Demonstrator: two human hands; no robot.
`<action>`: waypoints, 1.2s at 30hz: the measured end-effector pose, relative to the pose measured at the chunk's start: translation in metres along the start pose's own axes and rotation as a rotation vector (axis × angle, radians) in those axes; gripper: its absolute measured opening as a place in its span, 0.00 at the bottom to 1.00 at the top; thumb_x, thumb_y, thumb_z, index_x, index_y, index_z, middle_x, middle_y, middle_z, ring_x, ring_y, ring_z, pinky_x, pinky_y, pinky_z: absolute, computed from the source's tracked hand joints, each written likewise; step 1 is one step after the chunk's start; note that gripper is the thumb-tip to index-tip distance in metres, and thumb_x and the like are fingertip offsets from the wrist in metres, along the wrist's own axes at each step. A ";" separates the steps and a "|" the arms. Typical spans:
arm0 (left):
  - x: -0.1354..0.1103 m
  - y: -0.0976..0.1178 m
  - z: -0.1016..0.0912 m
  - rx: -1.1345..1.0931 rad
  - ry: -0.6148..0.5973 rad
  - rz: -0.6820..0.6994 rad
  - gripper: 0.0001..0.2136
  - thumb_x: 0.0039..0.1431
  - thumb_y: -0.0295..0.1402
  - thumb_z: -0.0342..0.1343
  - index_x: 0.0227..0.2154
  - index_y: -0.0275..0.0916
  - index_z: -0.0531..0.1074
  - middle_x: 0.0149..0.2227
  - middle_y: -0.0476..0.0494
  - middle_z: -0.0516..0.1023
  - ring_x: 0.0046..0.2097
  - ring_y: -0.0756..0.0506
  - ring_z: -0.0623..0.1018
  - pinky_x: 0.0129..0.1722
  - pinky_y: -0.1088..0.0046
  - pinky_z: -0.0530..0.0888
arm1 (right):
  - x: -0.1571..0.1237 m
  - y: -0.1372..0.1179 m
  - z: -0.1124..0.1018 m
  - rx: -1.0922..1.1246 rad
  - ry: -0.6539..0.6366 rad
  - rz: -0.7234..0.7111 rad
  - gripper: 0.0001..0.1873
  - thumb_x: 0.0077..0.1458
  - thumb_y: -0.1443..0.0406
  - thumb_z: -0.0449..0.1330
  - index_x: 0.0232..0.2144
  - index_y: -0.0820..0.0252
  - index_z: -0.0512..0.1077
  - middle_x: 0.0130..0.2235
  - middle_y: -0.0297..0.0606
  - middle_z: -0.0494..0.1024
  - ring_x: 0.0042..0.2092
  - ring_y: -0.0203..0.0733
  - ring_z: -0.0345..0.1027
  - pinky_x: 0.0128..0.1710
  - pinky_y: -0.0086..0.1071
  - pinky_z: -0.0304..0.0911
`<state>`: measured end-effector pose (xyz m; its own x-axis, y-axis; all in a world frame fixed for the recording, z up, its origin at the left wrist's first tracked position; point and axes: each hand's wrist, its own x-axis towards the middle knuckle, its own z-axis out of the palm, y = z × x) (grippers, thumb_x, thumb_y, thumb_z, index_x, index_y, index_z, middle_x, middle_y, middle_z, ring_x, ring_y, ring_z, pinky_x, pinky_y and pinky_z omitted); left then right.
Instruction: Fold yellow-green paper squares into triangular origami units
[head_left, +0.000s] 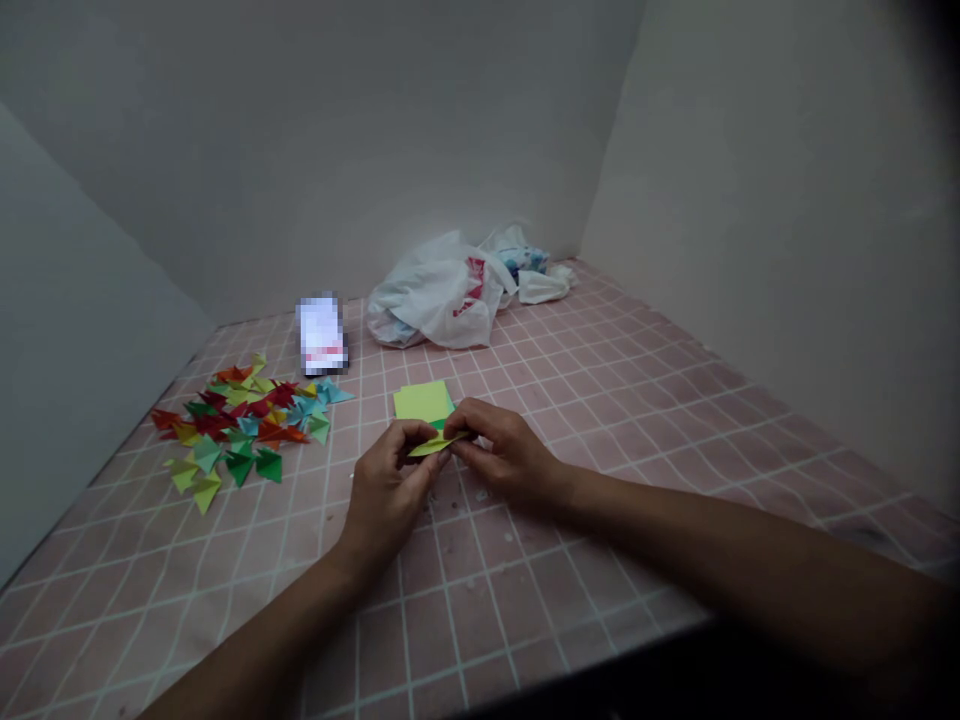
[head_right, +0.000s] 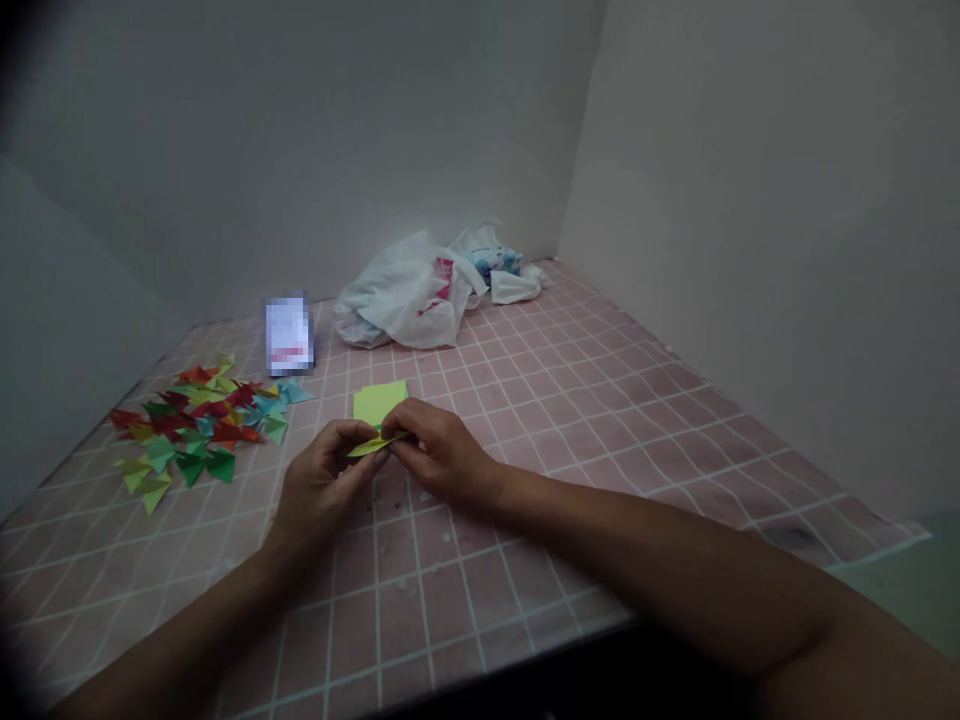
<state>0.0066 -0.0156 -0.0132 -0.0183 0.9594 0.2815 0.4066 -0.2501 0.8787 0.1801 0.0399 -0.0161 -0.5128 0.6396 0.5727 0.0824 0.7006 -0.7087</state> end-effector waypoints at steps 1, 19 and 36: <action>0.000 0.000 0.000 0.006 0.000 0.000 0.05 0.58 0.32 0.60 0.37 0.40 0.72 0.36 0.47 0.76 0.39 0.46 0.77 0.40 0.70 0.73 | 0.000 0.000 0.000 0.000 -0.002 0.003 0.07 0.56 0.75 0.56 0.33 0.59 0.68 0.33 0.35 0.72 0.35 0.36 0.65 0.35 0.30 0.59; 0.000 0.006 0.002 -0.212 0.025 -0.145 0.07 0.55 0.36 0.63 0.33 0.38 0.75 0.32 0.48 0.77 0.35 0.48 0.78 0.37 0.72 0.74 | 0.000 -0.001 -0.001 0.039 -0.017 0.072 0.05 0.56 0.74 0.58 0.32 0.61 0.69 0.32 0.33 0.71 0.33 0.34 0.64 0.33 0.29 0.58; 0.003 0.010 0.001 -0.307 0.046 -0.225 0.09 0.51 0.36 0.64 0.32 0.37 0.74 0.30 0.49 0.77 0.32 0.49 0.78 0.34 0.73 0.74 | 0.000 0.000 -0.002 0.087 0.004 0.149 0.04 0.57 0.71 0.59 0.30 0.60 0.68 0.31 0.32 0.71 0.31 0.34 0.62 0.32 0.30 0.57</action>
<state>0.0112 -0.0151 -0.0043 -0.1200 0.9896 0.0797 0.0955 -0.0684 0.9931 0.1820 0.0413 -0.0151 -0.4974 0.7356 0.4598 0.0826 0.5678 -0.8190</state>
